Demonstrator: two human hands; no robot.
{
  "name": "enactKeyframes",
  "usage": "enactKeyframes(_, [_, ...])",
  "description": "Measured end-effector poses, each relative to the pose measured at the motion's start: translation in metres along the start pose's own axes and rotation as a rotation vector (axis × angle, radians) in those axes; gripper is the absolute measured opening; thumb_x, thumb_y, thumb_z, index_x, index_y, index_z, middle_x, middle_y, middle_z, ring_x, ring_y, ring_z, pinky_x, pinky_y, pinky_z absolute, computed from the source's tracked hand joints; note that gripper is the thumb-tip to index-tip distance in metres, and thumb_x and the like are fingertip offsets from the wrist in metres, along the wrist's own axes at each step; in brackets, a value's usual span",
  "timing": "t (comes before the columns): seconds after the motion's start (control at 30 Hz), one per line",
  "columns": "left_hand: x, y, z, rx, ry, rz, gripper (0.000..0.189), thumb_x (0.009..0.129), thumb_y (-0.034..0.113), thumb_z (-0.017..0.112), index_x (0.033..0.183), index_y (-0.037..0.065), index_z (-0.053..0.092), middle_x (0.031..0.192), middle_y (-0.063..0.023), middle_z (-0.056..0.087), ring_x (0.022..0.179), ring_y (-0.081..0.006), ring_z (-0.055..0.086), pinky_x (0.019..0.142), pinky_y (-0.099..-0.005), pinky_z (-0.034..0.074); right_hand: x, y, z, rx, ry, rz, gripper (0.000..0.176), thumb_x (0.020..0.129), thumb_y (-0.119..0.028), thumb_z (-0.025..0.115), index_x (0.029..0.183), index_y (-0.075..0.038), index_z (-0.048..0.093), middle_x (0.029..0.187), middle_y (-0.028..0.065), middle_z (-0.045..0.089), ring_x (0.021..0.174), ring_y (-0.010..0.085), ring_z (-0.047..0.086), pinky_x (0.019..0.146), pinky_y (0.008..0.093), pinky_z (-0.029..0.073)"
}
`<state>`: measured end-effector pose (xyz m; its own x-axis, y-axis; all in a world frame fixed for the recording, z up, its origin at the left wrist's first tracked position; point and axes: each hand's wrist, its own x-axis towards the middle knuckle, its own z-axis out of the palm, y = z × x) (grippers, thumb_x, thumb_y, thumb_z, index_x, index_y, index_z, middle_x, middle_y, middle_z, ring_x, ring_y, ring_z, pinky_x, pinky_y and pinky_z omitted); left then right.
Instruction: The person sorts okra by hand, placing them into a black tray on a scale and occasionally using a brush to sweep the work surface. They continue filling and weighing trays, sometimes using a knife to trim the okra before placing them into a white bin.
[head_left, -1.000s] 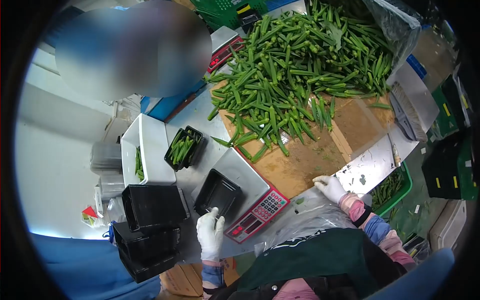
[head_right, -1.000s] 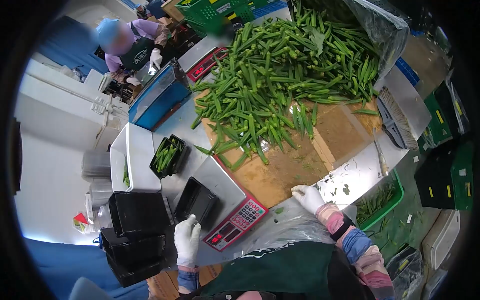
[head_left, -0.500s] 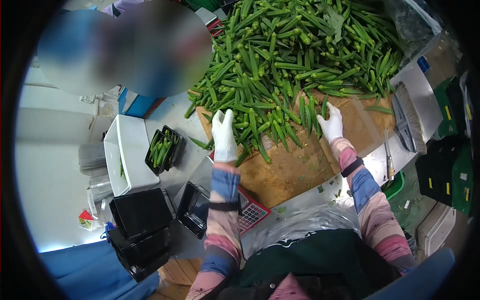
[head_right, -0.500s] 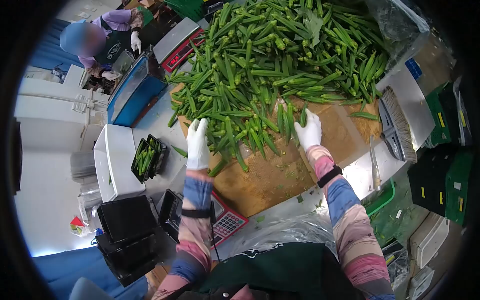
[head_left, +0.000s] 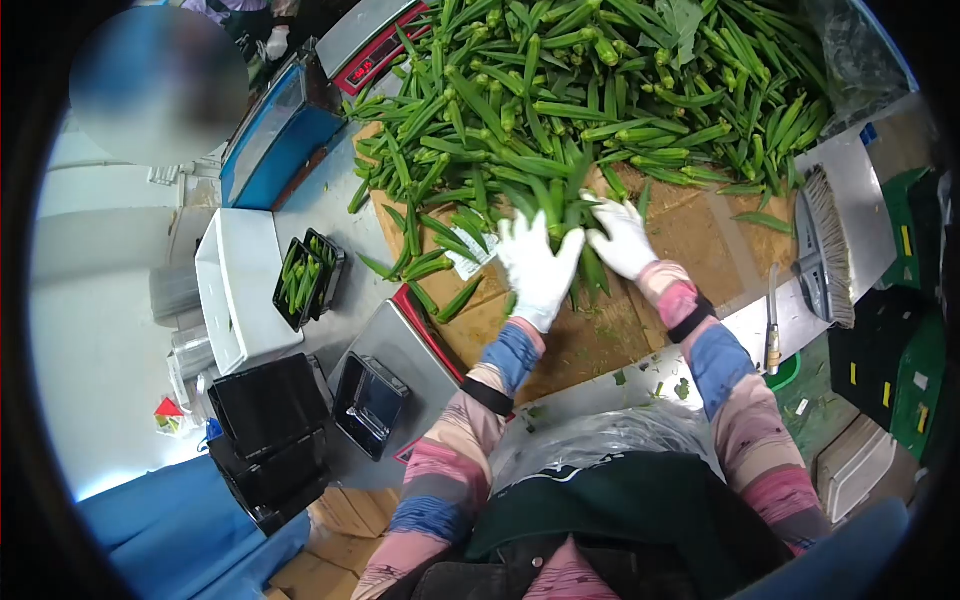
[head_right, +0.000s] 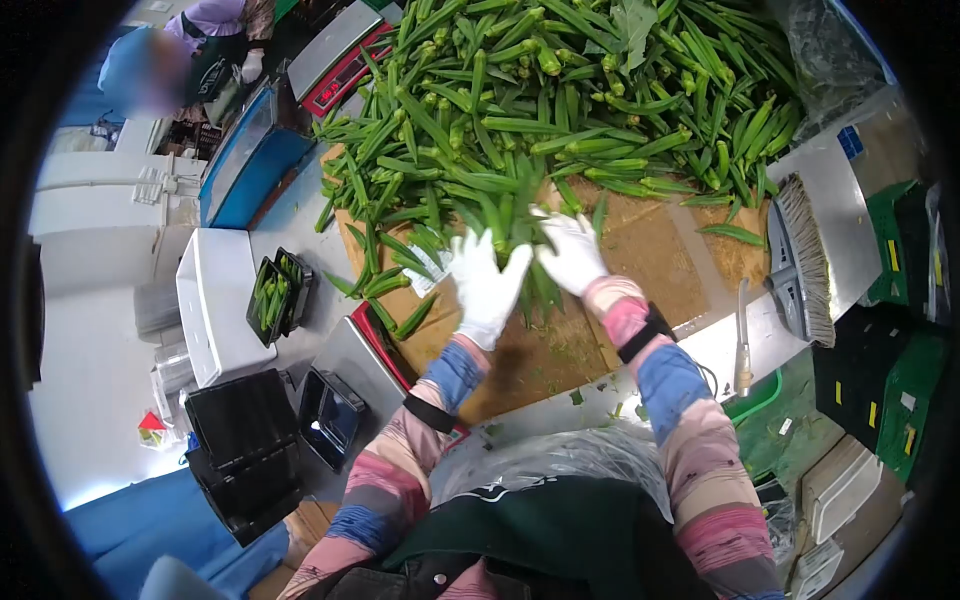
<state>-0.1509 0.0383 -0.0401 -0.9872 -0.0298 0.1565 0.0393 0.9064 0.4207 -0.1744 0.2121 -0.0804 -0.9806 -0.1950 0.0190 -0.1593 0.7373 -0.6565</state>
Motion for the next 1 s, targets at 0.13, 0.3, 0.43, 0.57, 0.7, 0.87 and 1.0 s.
enactKeyframes(0.13, [-0.037, 0.073, -0.011, -0.106, -0.183, 0.250, 0.064, 0.086, 0.047, 0.068, 0.137, 0.010, 0.056, 0.135, -0.0223, 0.052, 0.141, -0.0491, 0.030, 0.111, -0.0711, 0.020, -0.064, 0.035, -0.063, 0.181, 0.085, -0.011, 0.063, 0.082, -0.003, 0.060, 0.143, -0.015, 0.054, 0.132, 0.0163, 0.062, 0.128, 0.0309, 0.055, 0.118, 0.0488, 0.031])
enactKeyframes(0.3, [-0.085, 0.109, -0.007, -0.012, -0.444, 0.557, 0.070, 0.088, 0.051, 0.062, 0.149, 0.021, 0.046, 0.150, -0.0196, 0.043, 0.139, -0.0544, 0.027, 0.112, -0.0733, 0.015, -0.154, 0.056, -0.097, 0.144, 0.146, 0.178, 0.074, 0.075, 0.008, 0.057, 0.146, -0.014, 0.051, 0.150, 0.0123, 0.049, 0.141, 0.0347, 0.041, 0.120, 0.0407, 0.029])
enactKeyframes(0.43, [-0.106, 0.094, -0.028, -0.013, -0.471, 0.766, 0.064, 0.087, 0.051, 0.064, 0.145, 0.026, 0.051, 0.154, -0.0180, 0.039, 0.138, -0.0543, 0.031, 0.109, -0.0746, 0.022, -0.198, 0.059, -0.094, 0.000, 0.179, 0.165, 0.075, 0.077, 0.008, 0.058, 0.148, -0.014, 0.047, 0.158, 0.0126, 0.038, 0.146, 0.0341, 0.033, 0.121, 0.0411, 0.027])
enactKeyframes(0.57, [-0.136, 0.063, -0.065, 0.091, -0.578, 0.776, 0.070, 0.083, 0.043, 0.073, 0.146, 0.027, 0.048, 0.159, -0.0134, 0.033, 0.138, -0.0532, 0.033, 0.108, -0.0737, 0.025, -0.224, 0.050, -0.085, -0.071, 0.245, 0.235, 0.070, 0.079, 0.007, 0.057, 0.146, -0.012, 0.050, 0.157, 0.0133, 0.038, 0.146, 0.0354, 0.033, 0.121, 0.0414, 0.028])
enactKeyframes(0.7, [-0.165, 0.030, -0.083, 0.159, -0.599, 0.694, 0.075, 0.079, 0.045, 0.076, 0.147, 0.028, 0.047, 0.161, -0.0119, 0.029, 0.140, -0.0534, 0.029, 0.108, -0.0735, 0.026, -0.246, 0.065, -0.079, -0.070, 0.337, 0.224, 0.061, 0.082, 0.007, 0.056, 0.141, -0.009, 0.055, 0.153, 0.0157, 0.044, 0.142, 0.0355, 0.039, 0.120, 0.0413, 0.031])
enactKeyframes(0.87, [-0.181, 0.013, -0.111, -0.046, -0.416, 0.468, 0.052, 0.088, 0.026, 0.071, 0.138, 0.017, 0.059, 0.147, -0.0124, 0.051, 0.143, -0.0457, 0.031, 0.117, -0.0625, 0.022, -0.227, 0.051, -0.092, -0.101, 0.713, 0.308, 0.043, 0.088, -0.002, 0.061, 0.131, -0.007, 0.062, 0.127, 0.0165, 0.064, 0.119, 0.0344, 0.058, 0.104, 0.0424, 0.044])
enactKeyframes(1.0, [-0.177, -0.008, -0.106, -0.300, -0.057, 0.147, 0.037, 0.090, 0.007, 0.068, 0.126, 0.004, 0.064, 0.131, -0.0156, 0.063, 0.131, -0.0373, 0.050, 0.112, -0.0439, 0.038, -0.176, 0.014, -0.091, -0.031, 0.439, 0.295, 0.033, 0.085, -0.031, 0.073, 0.110, -0.010, 0.072, 0.094, 0.0063, 0.073, 0.091, 0.0283, 0.067, 0.084, 0.0422, 0.050])
